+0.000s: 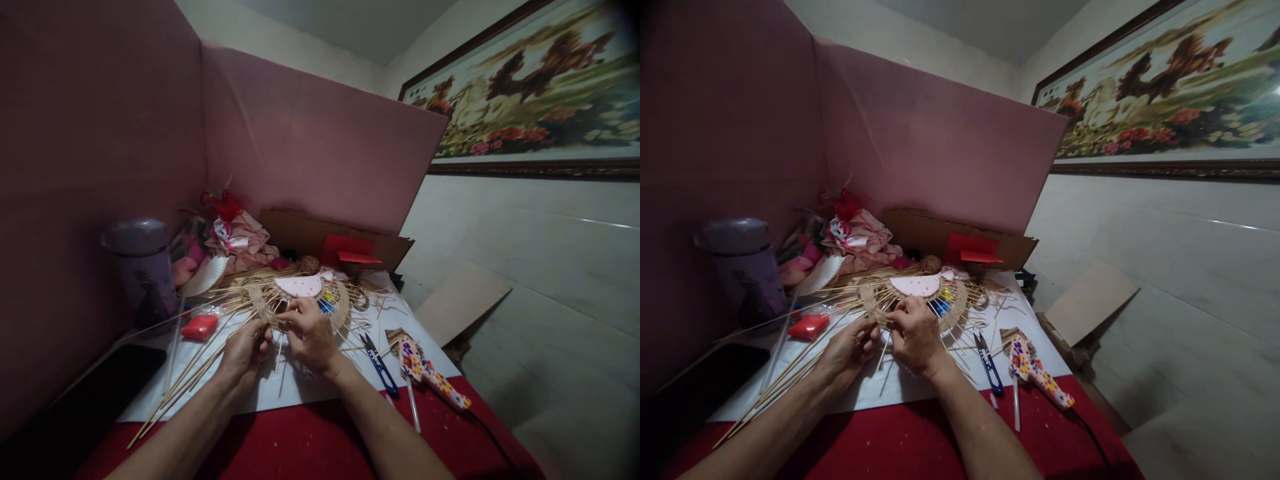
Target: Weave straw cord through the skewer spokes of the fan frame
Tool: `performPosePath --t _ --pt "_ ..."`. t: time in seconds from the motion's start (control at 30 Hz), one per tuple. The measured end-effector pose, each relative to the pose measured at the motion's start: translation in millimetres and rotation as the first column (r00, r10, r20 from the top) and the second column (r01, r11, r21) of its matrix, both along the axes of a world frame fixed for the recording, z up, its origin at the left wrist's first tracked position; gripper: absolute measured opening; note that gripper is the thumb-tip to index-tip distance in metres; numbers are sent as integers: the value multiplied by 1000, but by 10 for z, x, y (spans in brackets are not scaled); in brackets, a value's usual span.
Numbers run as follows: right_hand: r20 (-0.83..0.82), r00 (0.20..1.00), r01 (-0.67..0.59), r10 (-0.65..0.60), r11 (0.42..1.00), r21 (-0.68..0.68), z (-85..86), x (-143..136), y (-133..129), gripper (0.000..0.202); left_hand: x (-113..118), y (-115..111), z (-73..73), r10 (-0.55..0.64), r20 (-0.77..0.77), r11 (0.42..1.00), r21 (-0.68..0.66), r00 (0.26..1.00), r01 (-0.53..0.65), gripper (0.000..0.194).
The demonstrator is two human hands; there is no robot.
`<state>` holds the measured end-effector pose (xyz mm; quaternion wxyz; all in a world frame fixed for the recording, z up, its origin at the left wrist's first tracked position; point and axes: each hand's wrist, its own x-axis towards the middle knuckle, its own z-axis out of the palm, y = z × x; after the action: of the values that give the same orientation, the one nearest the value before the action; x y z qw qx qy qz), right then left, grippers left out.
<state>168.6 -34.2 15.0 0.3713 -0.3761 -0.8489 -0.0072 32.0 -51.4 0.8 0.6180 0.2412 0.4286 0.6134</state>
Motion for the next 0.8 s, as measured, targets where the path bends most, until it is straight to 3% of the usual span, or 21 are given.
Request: performPosePath --t 0.3,0.53,0.8 --pt "27 998 -49 49 999 -1 -72 -17 49 28 -15 16 -2 -24 4 999 -24 1000 24 9" --pt "59 996 -71 72 997 -20 -88 -21 50 42 -10 25 -28 -12 0 1000 -16 1000 12 11" --pt "70 997 -19 17 999 31 -48 -74 38 20 8 9 -36 -8 18 1000 18 1000 8 13"
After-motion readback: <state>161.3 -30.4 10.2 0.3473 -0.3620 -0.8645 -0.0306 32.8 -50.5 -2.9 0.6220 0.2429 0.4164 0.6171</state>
